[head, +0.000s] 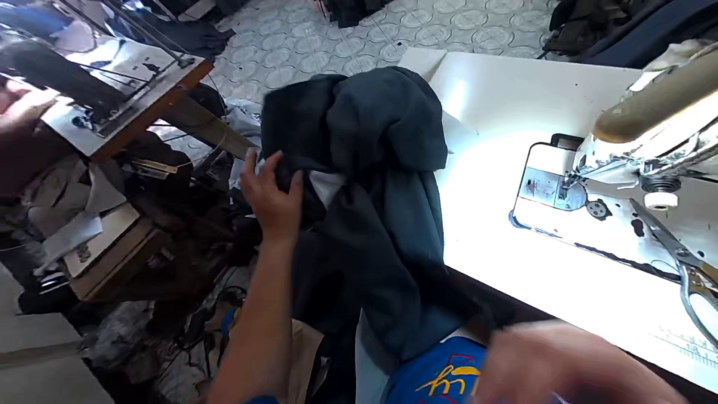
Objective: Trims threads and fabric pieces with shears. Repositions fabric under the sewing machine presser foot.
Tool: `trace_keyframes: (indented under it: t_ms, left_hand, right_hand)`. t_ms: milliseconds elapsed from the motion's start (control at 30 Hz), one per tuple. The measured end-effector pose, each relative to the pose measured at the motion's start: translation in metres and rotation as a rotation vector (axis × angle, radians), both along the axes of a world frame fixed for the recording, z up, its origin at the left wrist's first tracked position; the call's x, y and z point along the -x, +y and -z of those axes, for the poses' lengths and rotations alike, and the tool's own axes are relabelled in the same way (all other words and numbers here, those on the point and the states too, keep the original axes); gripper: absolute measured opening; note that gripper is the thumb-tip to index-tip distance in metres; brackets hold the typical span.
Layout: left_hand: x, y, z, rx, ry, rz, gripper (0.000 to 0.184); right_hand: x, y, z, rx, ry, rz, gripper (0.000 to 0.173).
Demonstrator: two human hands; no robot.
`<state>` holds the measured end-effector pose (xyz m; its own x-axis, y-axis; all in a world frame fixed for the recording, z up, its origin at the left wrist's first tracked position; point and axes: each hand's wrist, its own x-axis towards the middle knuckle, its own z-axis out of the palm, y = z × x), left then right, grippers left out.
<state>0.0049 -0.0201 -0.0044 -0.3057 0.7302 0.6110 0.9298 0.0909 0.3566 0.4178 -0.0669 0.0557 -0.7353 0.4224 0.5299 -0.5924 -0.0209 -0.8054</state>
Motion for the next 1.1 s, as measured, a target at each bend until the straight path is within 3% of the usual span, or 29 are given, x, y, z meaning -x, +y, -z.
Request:
trace_keyframes:
  t_ms: [100,167,200,267,333,400,467,533,567,633,667,700,733,800,867,933,1000,1067,1100]
  left_hand:
    - [-0.070,-0.051,0.027,-0.115,-0.004,0.124,0.057]
    - [-0.132,-0.081,0.067,0.053,-0.173,0.151,0.067]
    - [-0.157,-0.091,0.088,0.184,-0.305,0.147,0.064]
    - [-0.177,-0.098,0.115,0.448,-0.604,0.121,0.038]
    - [-0.162,-0.103,0.106,0.528,-0.901,0.258,0.023]
    - [-0.114,-0.126,0.065,0.459,-1.169,0.583,0.010]
    - [-0.042,-0.153,0.021,0.225,-1.189,0.814,0.019]
    - [0.033,-0.171,-0.005,-0.039,-1.087,0.636,0.017]
    - [0.063,-0.174,-0.007,-0.067,-0.987,0.366,0.011]
    - [0.098,-0.166,-0.002,0.222,-0.549,-0.168,0.013]
    - [0.098,-0.156,-0.001,0.381,-0.374,-0.323,0.022]
    - [0.086,-0.146,0.000,0.410,-0.271,-0.364,0.028]
    - [0.061,-0.139,0.002,0.332,-0.238,-0.315,0.030]
    - [-0.010,-0.124,0.006,0.269,-0.417,-0.079,0.031]
    - [-0.073,-0.102,0.014,0.639,-0.515,0.056,0.047]
    - [-0.100,-0.072,0.035,0.997,-0.432,-0.026,0.065]
    - [-0.103,-0.060,0.049,1.137,-0.462,-0.073,0.057]
    - [-0.107,-0.065,0.037,1.262,-0.553,0.107,0.052]
    - [-0.110,-0.070,0.024,1.291,-0.598,0.268,0.047]
  right_hand:
    - [-0.005,0.014,0.064,-0.108,-0.940,0.030,0.048]
    - [0.015,0.008,0.111,-0.050,-1.454,0.038,0.065]
    - [0.023,0.003,0.135,0.017,-1.528,0.103,0.069]
    - [0.039,0.001,0.156,0.187,-1.458,0.185,0.067]
    - [0.053,0.006,0.152,0.170,-1.344,0.225,0.061]
    - [0.059,0.006,0.139,0.106,-1.272,0.287,0.046]
    - [0.052,0.008,0.133,0.089,-1.174,0.277,0.036]
    - [0.043,0.008,0.134,0.150,-1.214,0.250,0.039]
    - [0.040,0.006,0.132,0.217,-1.301,0.242,0.047]
    - [0.040,0.003,0.133,0.324,-1.385,0.250,0.059]
    - [0.040,0.002,0.140,0.309,-1.355,0.259,0.055]
    - [0.039,0.000,0.152,0.251,-1.277,0.292,0.047]
    - [0.041,-0.003,0.166,0.236,-1.198,0.364,0.043]
    - [0.046,-0.004,0.174,0.262,-1.183,0.408,0.043]
    - [0.050,0.000,0.156,0.249,-1.370,0.264,0.051]
    - [0.052,0.002,0.146,0.299,-1.465,0.224,0.060]
    - [0.045,-0.001,0.152,0.248,-1.398,0.202,0.050]
    - [0.034,-0.009,0.155,0.177,-1.239,0.118,0.037]
    - [0.030,-0.013,0.152,0.153,-1.169,0.051,0.040]
